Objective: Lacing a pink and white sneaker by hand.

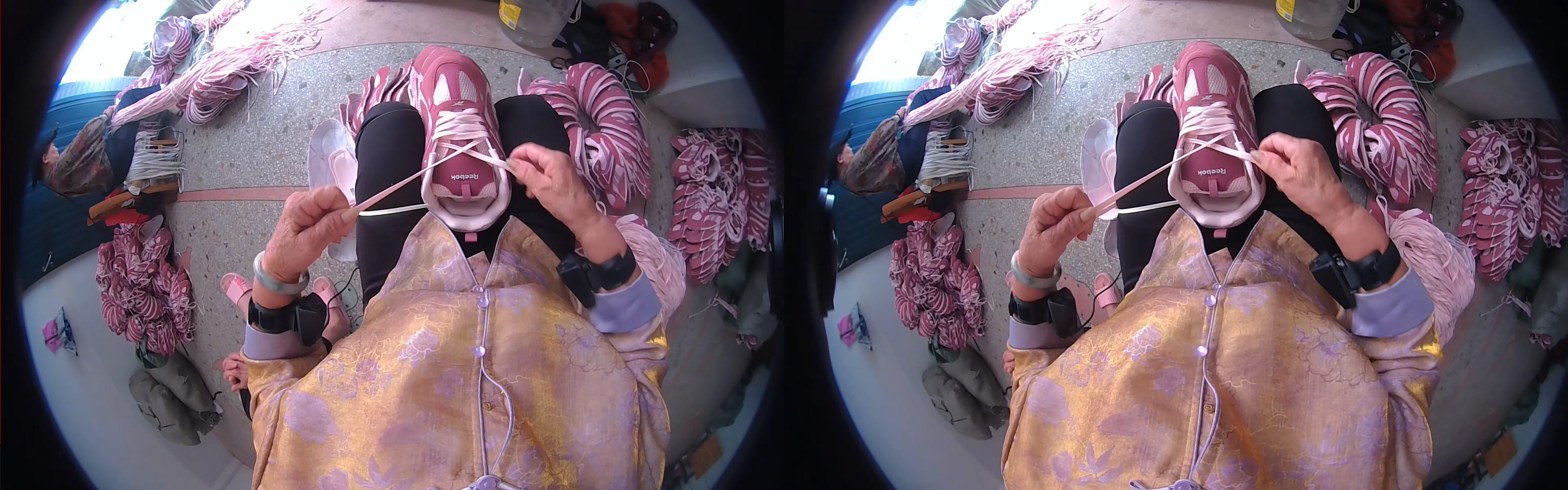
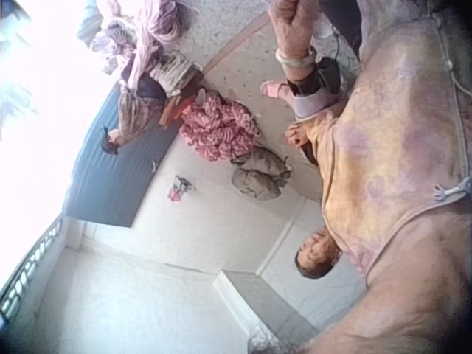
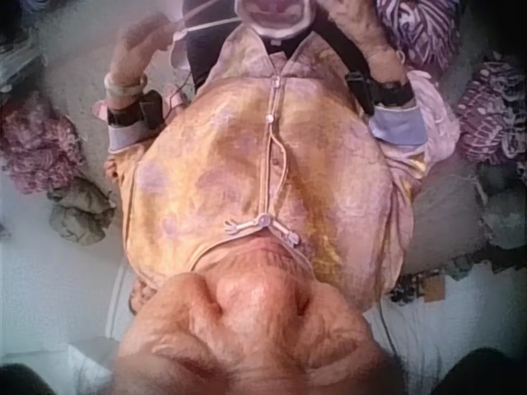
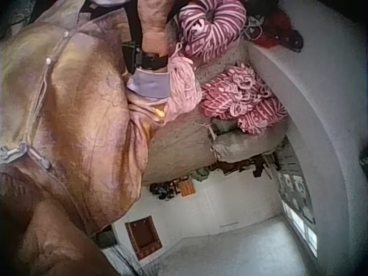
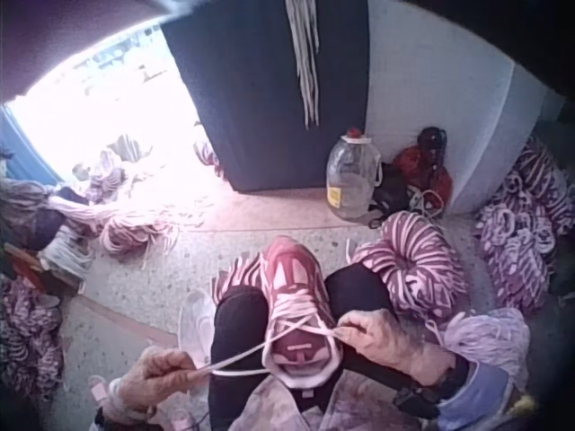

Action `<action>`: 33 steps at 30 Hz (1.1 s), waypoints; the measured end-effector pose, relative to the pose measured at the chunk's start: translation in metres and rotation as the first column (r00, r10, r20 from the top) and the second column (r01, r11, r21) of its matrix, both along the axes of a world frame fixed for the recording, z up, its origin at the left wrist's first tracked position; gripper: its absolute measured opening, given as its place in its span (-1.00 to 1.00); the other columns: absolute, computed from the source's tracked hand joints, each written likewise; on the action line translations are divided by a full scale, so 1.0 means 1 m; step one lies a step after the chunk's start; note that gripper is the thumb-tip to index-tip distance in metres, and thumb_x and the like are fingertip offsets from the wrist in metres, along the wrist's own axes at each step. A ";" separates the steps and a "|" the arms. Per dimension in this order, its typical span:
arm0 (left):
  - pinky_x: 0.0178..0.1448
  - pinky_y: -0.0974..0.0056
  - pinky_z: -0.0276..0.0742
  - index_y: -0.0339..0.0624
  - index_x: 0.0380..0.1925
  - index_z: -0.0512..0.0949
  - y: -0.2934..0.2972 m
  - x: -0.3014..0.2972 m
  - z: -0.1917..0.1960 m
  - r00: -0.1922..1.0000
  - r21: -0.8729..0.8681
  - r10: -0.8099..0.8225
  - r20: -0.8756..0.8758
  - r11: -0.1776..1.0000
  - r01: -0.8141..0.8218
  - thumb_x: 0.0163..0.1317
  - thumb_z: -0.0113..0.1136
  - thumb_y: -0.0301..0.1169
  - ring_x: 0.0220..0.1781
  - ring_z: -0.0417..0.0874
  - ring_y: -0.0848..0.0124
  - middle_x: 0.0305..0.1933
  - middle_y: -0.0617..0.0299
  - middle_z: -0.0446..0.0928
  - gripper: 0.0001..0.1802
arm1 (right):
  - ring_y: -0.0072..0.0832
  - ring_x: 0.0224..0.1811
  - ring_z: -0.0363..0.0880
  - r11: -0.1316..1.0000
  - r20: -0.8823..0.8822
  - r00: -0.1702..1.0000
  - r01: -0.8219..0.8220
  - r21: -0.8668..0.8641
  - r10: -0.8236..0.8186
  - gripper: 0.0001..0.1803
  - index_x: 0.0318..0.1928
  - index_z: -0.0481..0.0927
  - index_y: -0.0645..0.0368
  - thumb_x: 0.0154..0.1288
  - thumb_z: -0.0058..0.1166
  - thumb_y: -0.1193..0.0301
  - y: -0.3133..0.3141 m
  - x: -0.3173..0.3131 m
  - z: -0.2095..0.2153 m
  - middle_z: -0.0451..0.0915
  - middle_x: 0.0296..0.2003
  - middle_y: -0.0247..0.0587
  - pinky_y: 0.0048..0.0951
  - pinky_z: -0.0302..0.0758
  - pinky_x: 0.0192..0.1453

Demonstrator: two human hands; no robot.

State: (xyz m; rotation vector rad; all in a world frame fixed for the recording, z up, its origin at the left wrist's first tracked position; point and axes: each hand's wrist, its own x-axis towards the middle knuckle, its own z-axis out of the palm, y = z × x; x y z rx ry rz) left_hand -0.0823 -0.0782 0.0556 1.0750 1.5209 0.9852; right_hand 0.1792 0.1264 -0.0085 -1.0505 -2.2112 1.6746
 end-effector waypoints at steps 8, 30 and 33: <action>-0.51 0.48 0.31 -0.25 -0.43 0.50 -0.003 -0.027 -0.040 0.912 0.116 0.167 -0.376 0.984 -0.132 0.12 0.17 -0.52 -0.59 0.39 0.63 -0.60 0.42 0.43 -0.94 | -0.22 -0.56 0.49 0.595 -0.023 0.998 -0.014 0.804 0.054 -0.92 -0.42 0.49 0.17 0.13 0.08 0.45 0.008 0.034 0.021 0.46 -0.61 -0.15 -0.32 0.36 -0.53; -0.65 0.48 0.23 -0.14 -0.58 0.48 -0.179 -0.229 -0.079 0.471 -0.068 0.600 -0.647 0.570 -0.819 0.22 -0.03 -0.32 -0.71 0.34 0.60 -0.69 0.35 0.38 -0.75 | -0.45 -0.31 0.55 0.410 0.247 0.813 -0.011 0.912 -0.527 -0.76 -0.16 0.52 0.23 0.33 -0.15 0.37 0.228 0.361 0.001 0.57 -0.35 -0.15 -0.46 0.45 -0.22; -0.67 0.44 0.29 -0.19 -0.59 0.47 -0.140 -0.189 -0.082 0.710 -0.329 0.512 -0.484 0.645 -0.690 0.20 -0.02 -0.33 -0.72 0.39 0.54 -0.70 0.29 0.41 -0.76 | -0.60 -0.66 0.39 0.771 0.354 0.686 0.545 0.330 -0.636 -0.81 -0.31 0.55 0.15 0.20 -0.10 0.36 0.162 0.248 -0.033 0.41 -0.63 -0.32 -0.51 0.33 -0.65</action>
